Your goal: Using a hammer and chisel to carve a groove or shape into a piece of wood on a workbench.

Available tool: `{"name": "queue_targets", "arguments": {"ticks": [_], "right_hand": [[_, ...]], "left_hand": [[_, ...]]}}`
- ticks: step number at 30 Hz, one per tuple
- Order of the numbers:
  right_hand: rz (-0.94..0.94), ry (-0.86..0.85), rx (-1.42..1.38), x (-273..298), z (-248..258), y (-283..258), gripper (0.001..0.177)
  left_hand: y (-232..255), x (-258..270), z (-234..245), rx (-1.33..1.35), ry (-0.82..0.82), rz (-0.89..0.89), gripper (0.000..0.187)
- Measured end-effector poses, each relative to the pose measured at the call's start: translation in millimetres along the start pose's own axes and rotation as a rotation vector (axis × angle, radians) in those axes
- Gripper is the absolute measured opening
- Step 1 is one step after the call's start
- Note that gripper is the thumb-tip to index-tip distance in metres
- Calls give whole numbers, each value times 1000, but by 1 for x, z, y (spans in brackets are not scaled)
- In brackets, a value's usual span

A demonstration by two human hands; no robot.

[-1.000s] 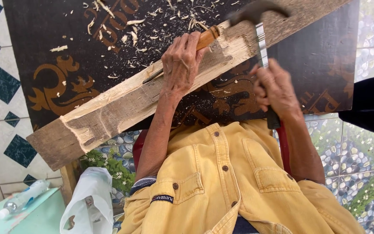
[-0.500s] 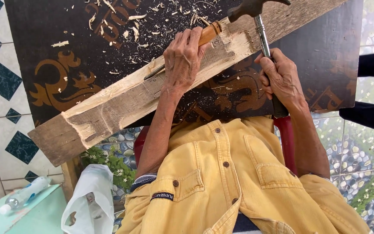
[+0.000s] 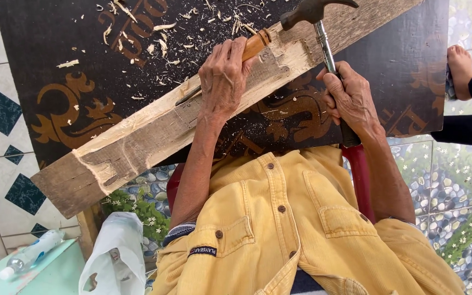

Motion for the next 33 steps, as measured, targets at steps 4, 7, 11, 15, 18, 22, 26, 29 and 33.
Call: {"name": "queue_targets", "arguments": {"ticks": [4, 7, 11, 15, 18, 22, 26, 29, 33], "right_hand": [[20, -11, 52, 13, 6, 8, 16], [-31, 1, 37, 35, 16, 34, 16], [-86, 13, 48, 65, 34, 48, 15], [-82, 6, 75, 78, 35, 43, 17], [-81, -15, -47, 74, 26, 41, 17], [-23, -33, -196, 56, 25, 26, 16], [-37, 59, -301, 31, 11, -1, 21], [-69, 59, -259, 12, 3, 8, 13], [-63, -140, -267, 9, -9, -4, 18]], "left_hand": [[-2, 0, -1, -13, 10, -7, 47], [-3, 1, -1, 5, -23, 1, 40], [-2, 1, -1, 2, -2, 5, 35], [0, -2, 4, 14, 0, 5, 37], [0, 1, 1, 11, 0, 9, 38], [1, -2, 6, 11, 15, 13, 42], [-2, 2, -1, 13, -9, 20, 41], [-1, 1, 1, -13, 8, 3, 48], [-3, -1, 3, -21, 0, -3, 42]]}}
Point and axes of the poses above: each hand's wrist, its own x-axis away from the middle knuckle, its own z-axis out of the back of the hand, y = z × x, the point moved 8 cm from there along -x, towards the middle knuckle, and after that the axes turned 2 degrees about z, right-handed, at the moved point
